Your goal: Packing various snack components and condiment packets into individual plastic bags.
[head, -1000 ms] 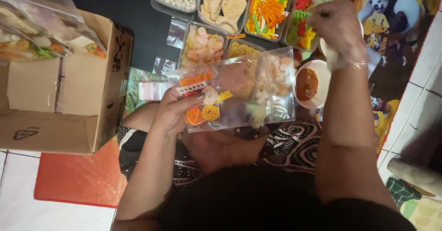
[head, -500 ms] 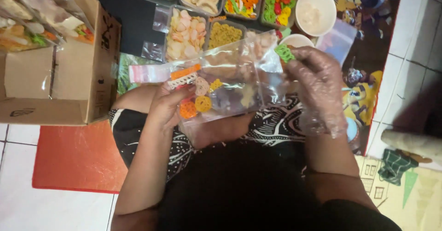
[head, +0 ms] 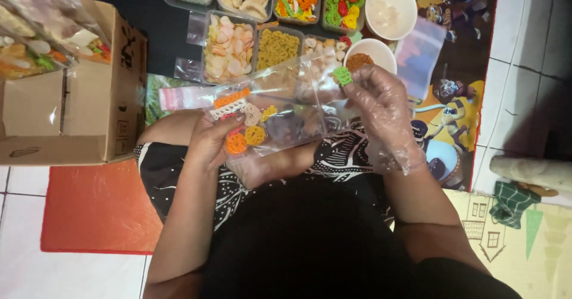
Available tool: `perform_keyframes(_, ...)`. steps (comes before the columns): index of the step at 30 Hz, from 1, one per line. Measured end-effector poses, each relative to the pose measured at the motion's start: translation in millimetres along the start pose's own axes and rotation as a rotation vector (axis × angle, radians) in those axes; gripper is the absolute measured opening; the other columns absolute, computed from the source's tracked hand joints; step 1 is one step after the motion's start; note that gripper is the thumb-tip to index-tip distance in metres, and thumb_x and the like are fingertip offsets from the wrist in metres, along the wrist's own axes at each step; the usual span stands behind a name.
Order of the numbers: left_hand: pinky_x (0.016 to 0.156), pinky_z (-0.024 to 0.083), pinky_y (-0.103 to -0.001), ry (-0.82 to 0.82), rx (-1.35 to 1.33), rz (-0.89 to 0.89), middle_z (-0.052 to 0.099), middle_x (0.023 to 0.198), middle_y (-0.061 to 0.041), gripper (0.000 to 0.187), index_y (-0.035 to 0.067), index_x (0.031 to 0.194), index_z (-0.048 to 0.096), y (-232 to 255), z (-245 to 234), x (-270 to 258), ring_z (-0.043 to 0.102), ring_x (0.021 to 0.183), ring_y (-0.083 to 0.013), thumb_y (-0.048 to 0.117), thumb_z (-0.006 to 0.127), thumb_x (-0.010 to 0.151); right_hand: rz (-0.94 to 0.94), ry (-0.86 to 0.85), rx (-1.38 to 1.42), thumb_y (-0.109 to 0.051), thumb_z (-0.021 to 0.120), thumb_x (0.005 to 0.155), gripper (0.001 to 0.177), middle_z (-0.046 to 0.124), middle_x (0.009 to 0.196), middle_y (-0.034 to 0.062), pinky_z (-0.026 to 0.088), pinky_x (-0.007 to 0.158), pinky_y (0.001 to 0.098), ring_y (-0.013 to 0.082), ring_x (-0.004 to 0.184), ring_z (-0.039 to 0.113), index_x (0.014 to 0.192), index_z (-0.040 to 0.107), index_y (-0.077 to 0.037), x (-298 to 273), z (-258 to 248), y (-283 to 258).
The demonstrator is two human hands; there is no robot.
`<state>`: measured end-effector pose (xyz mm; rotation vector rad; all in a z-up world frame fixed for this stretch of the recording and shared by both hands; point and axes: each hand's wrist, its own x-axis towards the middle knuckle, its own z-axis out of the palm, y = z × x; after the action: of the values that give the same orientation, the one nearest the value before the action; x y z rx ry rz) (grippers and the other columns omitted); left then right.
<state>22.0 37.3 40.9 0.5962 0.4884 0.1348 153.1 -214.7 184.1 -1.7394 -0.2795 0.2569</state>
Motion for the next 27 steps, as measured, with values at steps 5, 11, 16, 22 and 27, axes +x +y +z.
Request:
perform_keyframes(5, 0.069, 0.065, -0.044, 0.010, 0.031, -0.010, 0.073, 0.085, -0.017, 0.031, -0.004, 0.109, 0.071, 1, -8, 6, 0.076, 0.074, -0.0280, -0.007, 0.077, 0.079, 0.202, 0.021, 0.425, -0.006, 0.060, 0.096, 0.007, 0.067, 0.084, 0.0154, 0.060, 0.061, 0.0296, 0.0228, 0.068, 0.071, 0.103, 0.057, -0.005, -2, 17, -12)
perform_keyframes(11, 0.070, 0.064, -0.046, 0.023, 0.027, -0.025, 0.074, 0.086, -0.016, 0.030, -0.004, 0.109, 0.072, -7, -25, 10, 0.076, 0.075, -0.0282, -0.007, 0.078, 0.079, 0.315, 0.091, 0.515, -0.013, 0.057, 0.098, 0.010, 0.065, 0.083, 0.0110, 0.060, 0.052, 0.0333, 0.0213, 0.065, 0.067, 0.105, 0.051, -0.008, 2, 8, 30)
perform_keyframes(16, 0.068, 0.064, -0.043, 0.003, 0.035, -0.037, 0.073, 0.086, -0.016, 0.034, -0.002, 0.111, 0.072, -20, -43, 23, 0.074, 0.071, -0.0254, -0.006, 0.079, 0.078, 0.357, 0.194, 0.353, -0.004, 0.064, 0.092, 0.014, 0.054, 0.064, 0.0085, 0.056, 0.042, 0.0245, 0.0118, 0.050, 0.055, 0.104, 0.061, 0.001, -9, 31, -17)
perform_keyframes(22, 0.071, 0.064, -0.043, -0.034, 0.066, -0.080, 0.074, 0.089, -0.016, 0.036, -0.003, 0.113, 0.072, -12, -27, 16, 0.075, 0.076, -0.0258, -0.008, 0.077, 0.078, 0.355, -0.023, 0.103, 0.003, 0.067, 0.090, 0.015, 0.067, 0.073, 0.0173, 0.060, 0.049, 0.0309, 0.0186, 0.058, 0.068, 0.106, 0.069, 0.005, -3, 8, -10)
perform_keyframes(27, 0.075, 0.062, -0.045, -0.009, 0.065, -0.093, 0.074, 0.094, -0.016, 0.040, -0.003, 0.116, 0.072, -26, -48, 27, 0.075, 0.081, -0.0280, -0.009, 0.077, 0.077, 0.371, -0.259, 0.007, 0.008, 0.055, 0.094, 0.027, 0.069, 0.086, 0.0246, 0.064, 0.062, 0.0350, 0.0261, 0.066, 0.071, 0.117, 0.069, 0.005, 17, 9, -25)
